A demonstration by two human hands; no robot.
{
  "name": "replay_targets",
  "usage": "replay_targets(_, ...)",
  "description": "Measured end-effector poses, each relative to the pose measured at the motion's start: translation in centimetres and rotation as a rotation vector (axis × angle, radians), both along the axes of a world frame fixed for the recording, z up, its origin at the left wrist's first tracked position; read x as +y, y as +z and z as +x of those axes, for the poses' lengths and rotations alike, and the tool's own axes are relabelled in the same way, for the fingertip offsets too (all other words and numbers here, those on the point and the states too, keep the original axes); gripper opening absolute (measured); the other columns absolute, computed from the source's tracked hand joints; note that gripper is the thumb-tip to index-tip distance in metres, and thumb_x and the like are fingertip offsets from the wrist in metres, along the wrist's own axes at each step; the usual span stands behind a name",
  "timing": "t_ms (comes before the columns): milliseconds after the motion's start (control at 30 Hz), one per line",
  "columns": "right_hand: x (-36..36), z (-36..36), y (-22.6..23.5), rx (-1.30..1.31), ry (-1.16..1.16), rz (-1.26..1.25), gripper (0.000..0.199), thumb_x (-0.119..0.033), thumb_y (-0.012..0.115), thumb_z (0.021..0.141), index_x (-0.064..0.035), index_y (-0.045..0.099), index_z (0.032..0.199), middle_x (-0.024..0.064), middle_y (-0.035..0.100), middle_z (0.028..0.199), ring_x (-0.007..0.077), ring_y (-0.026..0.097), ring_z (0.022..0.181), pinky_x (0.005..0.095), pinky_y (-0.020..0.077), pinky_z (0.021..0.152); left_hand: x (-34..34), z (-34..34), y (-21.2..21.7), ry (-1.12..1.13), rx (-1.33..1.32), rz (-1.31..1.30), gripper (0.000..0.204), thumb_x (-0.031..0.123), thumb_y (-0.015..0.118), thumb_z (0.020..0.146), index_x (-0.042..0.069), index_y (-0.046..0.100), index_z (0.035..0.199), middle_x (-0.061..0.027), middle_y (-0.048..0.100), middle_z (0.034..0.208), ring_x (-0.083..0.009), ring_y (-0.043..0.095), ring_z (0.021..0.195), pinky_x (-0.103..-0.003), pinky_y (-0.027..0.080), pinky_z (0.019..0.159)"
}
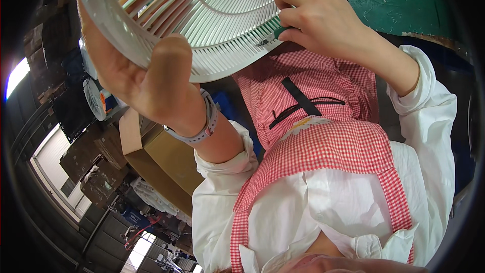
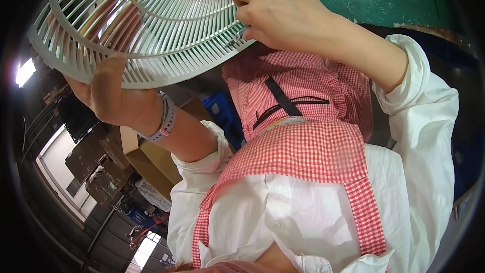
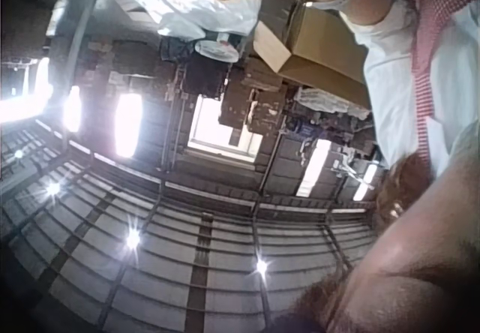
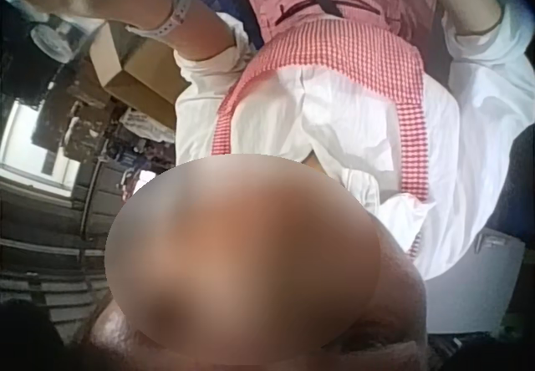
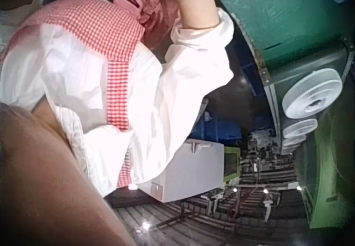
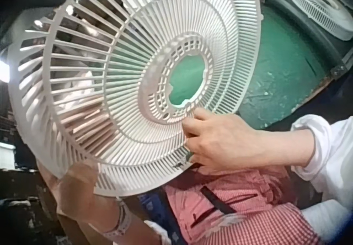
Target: The recorder is assembling components of fan grilles and placing the finished parts into plastic bags.
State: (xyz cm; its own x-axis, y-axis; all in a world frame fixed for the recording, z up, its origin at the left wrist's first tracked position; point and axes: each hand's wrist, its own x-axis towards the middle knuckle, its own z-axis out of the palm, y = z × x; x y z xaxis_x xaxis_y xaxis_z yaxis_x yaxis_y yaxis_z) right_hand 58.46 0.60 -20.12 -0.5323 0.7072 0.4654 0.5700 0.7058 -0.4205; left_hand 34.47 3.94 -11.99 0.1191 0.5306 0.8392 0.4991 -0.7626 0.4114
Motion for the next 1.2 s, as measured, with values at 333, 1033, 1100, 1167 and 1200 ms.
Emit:
replay_targets(333, 0.7, -0.1, 1.5, -0.086, 0.049, -0.041, 0.018, -0.020, 0.072, 0.067, -0.0048, 0.062, 0.070, 0.0064, 0.053, 0.089, 0.0231, 0.053, 0.085, 0.0314, 0.0512, 0.063, -0.9, 1.2, 1.4, -0.066, 0.305, 0.211, 0.017, 0.008, 0.055, 0.086, -0.005, 0.065, 0.083, -0.0324, 0.055, 0.126, -0.0443, 0.065, 0.105, -0.046, 0.062, 0.078)
replay_targets(1033, 0.6, 0.0, 1.5, -0.151, 0.069, -0.122, 0.018, -0.021, 0.071, 0.069, -0.0063, 0.062, 0.067, 0.0068, 0.052, 0.088, 0.0236, 0.053, 0.089, 0.0321, 0.0516, 0.065, -1.2, -0.5, 0.9, 0.048, 0.162, -0.165, 0.059, 0.025, 0.046, 0.097, -0.012, 0.033, 0.142, -0.0299, 0.061, 0.120, -0.0295, 0.072, 0.089, -0.031, 0.063, 0.072)
replay_targets(1100, 0.7, -0.1, 1.0, -0.113, 0.056, -0.077, 0.018, -0.022, 0.071, 0.069, -0.0064, 0.062, 0.067, 0.0066, 0.053, 0.088, 0.0234, 0.053, 0.089, 0.0318, 0.0515, 0.065, -0.9, -1.8, 1.2, 0.044, 0.238, -0.109, 0.061, 0.027, 0.047, 0.097, -0.011, 0.033, 0.142, -0.0301, 0.060, 0.121, -0.0295, 0.072, 0.090, -0.031, 0.063, 0.072)
replay_targets(1167, 1.0, -0.2, 0.5, -0.076, 0.042, -0.032, 0.018, -0.022, 0.072, 0.069, -0.0065, 0.062, 0.066, 0.0065, 0.053, 0.088, 0.0232, 0.053, 0.089, 0.0316, 0.0513, 0.065, -0.7, -2.4, 1.0, 0.041, 0.313, -0.054, 0.062, 0.030, 0.048, 0.097, -0.011, 0.034, 0.142, -0.0302, 0.060, 0.122, -0.0296, 0.072, 0.091, -0.030, 0.063, 0.072)
replay_targets(1200, 1.1, -0.3, 0.4, -0.063, 0.042, -0.026, 0.019, -0.022, 0.072, 0.069, -0.0065, 0.061, 0.067, 0.0061, 0.053, 0.088, 0.0230, 0.053, 0.089, 0.0317, 0.0514, 0.065, -0.5, -2.4, 0.7, 0.035, 0.269, -0.045, 0.064, 0.031, 0.050, 0.096, -0.011, 0.034, 0.142, -0.0305, 0.059, 0.122, -0.0303, 0.072, 0.092, -0.031, 0.063, 0.072)
